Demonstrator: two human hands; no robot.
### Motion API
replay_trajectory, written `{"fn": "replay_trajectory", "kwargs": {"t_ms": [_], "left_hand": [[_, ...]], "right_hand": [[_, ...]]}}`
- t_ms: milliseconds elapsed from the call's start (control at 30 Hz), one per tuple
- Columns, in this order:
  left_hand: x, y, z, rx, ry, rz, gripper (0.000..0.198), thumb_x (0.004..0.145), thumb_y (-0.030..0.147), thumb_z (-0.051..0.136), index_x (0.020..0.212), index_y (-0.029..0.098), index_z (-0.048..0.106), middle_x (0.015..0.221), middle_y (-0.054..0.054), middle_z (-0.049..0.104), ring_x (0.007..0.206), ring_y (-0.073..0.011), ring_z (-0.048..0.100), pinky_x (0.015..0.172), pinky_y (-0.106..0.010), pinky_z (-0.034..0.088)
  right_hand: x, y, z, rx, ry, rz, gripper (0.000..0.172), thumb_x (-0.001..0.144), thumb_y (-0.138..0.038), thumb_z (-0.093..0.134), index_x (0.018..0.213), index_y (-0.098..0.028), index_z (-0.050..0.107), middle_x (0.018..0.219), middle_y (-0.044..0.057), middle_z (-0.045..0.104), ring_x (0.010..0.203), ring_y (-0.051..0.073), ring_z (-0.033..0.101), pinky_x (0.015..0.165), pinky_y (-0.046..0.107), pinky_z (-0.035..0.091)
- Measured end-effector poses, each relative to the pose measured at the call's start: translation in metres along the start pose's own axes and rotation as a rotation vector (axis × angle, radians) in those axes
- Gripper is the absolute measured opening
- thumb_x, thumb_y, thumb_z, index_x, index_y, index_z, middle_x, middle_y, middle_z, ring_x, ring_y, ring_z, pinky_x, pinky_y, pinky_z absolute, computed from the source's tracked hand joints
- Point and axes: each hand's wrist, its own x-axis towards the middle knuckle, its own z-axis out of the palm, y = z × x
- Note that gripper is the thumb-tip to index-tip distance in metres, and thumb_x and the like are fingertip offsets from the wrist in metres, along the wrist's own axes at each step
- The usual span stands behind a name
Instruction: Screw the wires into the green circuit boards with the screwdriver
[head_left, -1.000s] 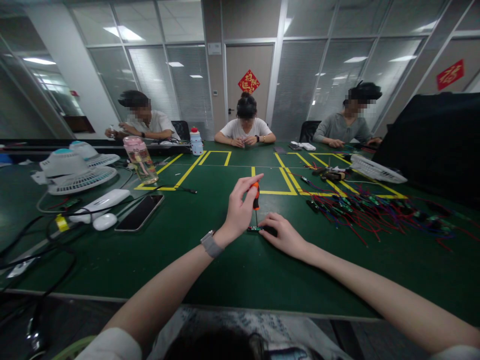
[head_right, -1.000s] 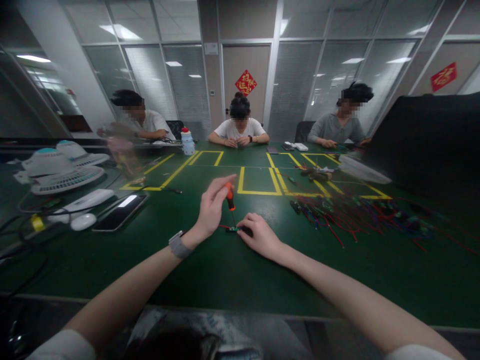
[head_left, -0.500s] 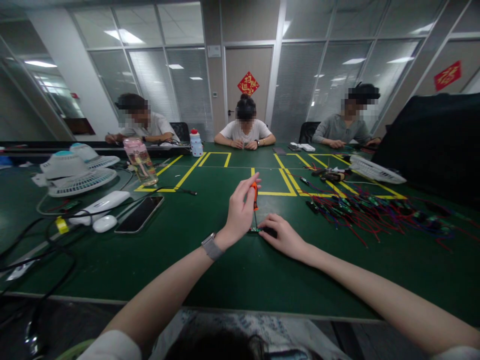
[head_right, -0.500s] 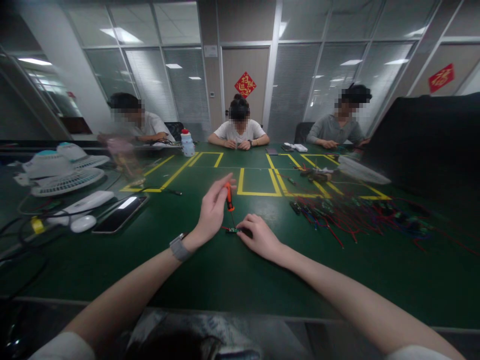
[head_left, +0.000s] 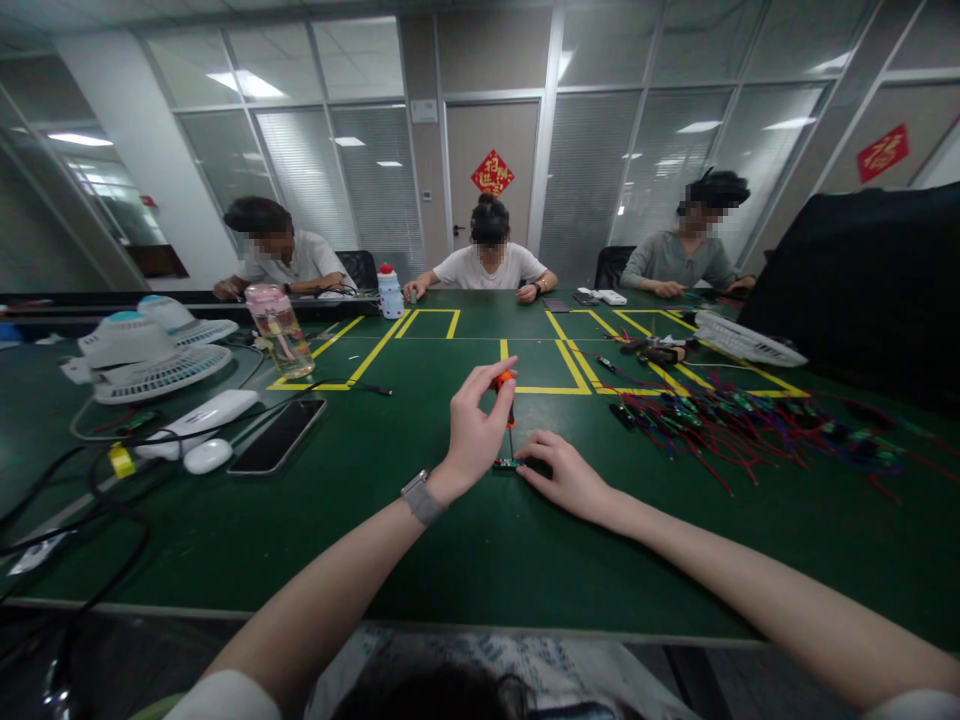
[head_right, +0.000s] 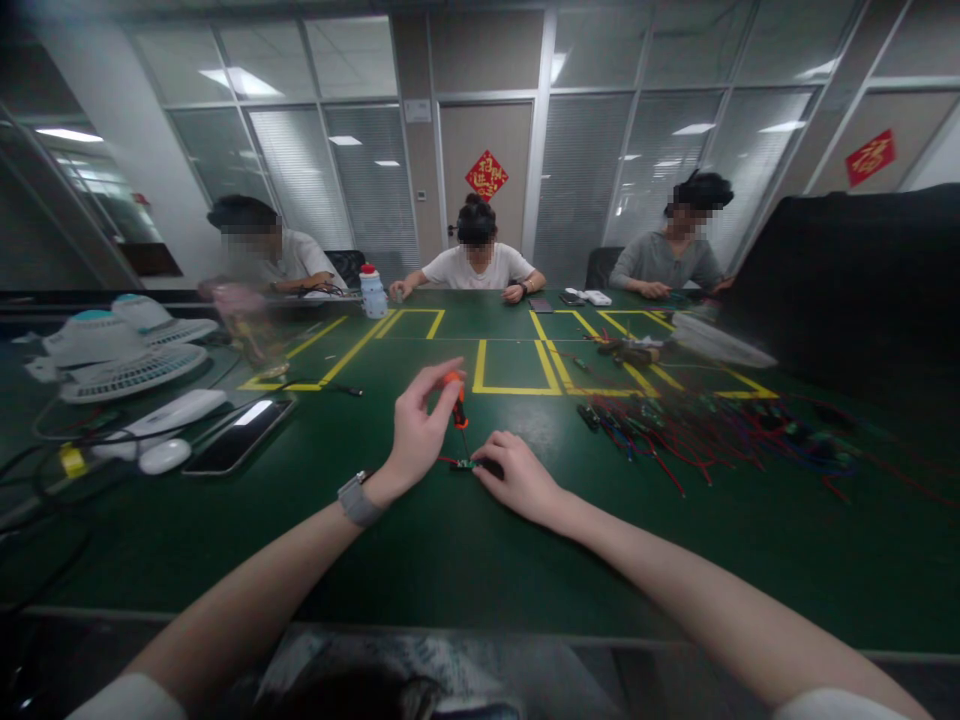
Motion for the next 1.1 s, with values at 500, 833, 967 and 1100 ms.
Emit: {"fn": "replay_trajectory", "kwargs": {"t_ms": [500,833,967,1100], "left_hand": [[0.0002,0.0008,-0.0005,0.085,0.039,0.056,0.017,0.086,0.022,0.061,0.1,0.02,0.069,0.096,-0.004,0.06,0.091,-0.0144,0.058,0.084,-0.027,0.046],[0.0005,0.0013,0.0006,0.037,0.028,0.012,0.022,0.087,0.023,0.059,0.107,0.02,0.067,0.095,-0.004,0.065,0.088,-0.0146,0.061,0.083,-0.028,0.049],[0.0007,0.002,-0.001,0.081,0.026,0.04,0.02,0.089,0.025,0.056,0.104,0.022,0.069,0.098,-0.005,0.059,0.094,-0.0151,0.058,0.085,-0.028,0.047],[-0.0004,-0.0008,0.0002,-0.169,-0.083,-0.053,0.034,0.096,0.022,0.039,0.125,0.022,0.058,0.115,-0.007,0.063,0.094,-0.0143,0.063,0.084,-0.029,0.05]], "right_hand": [[-0.0002,-0.001,-0.0003,-0.01,-0.007,0.0,0.01,0.084,-0.017,0.062,0.093,-0.017,0.068,0.09,0.007,0.061,0.088,0.022,0.056,0.081,0.036,0.046],[-0.0009,-0.0003,-0.0006,0.001,-0.006,-0.008,0.011,0.084,-0.015,0.063,0.094,-0.017,0.068,0.09,0.006,0.061,0.088,0.021,0.056,0.082,0.036,0.046],[-0.0006,0.0002,-0.0007,0.004,-0.006,-0.008,0.01,0.084,-0.016,0.063,0.093,-0.017,0.068,0.09,0.006,0.061,0.088,0.021,0.057,0.082,0.035,0.046],[-0.0002,0.0002,-0.0008,0.008,-0.01,-0.008,0.011,0.084,-0.015,0.063,0.094,-0.018,0.067,0.091,0.006,0.061,0.088,0.021,0.057,0.082,0.035,0.046]]}}
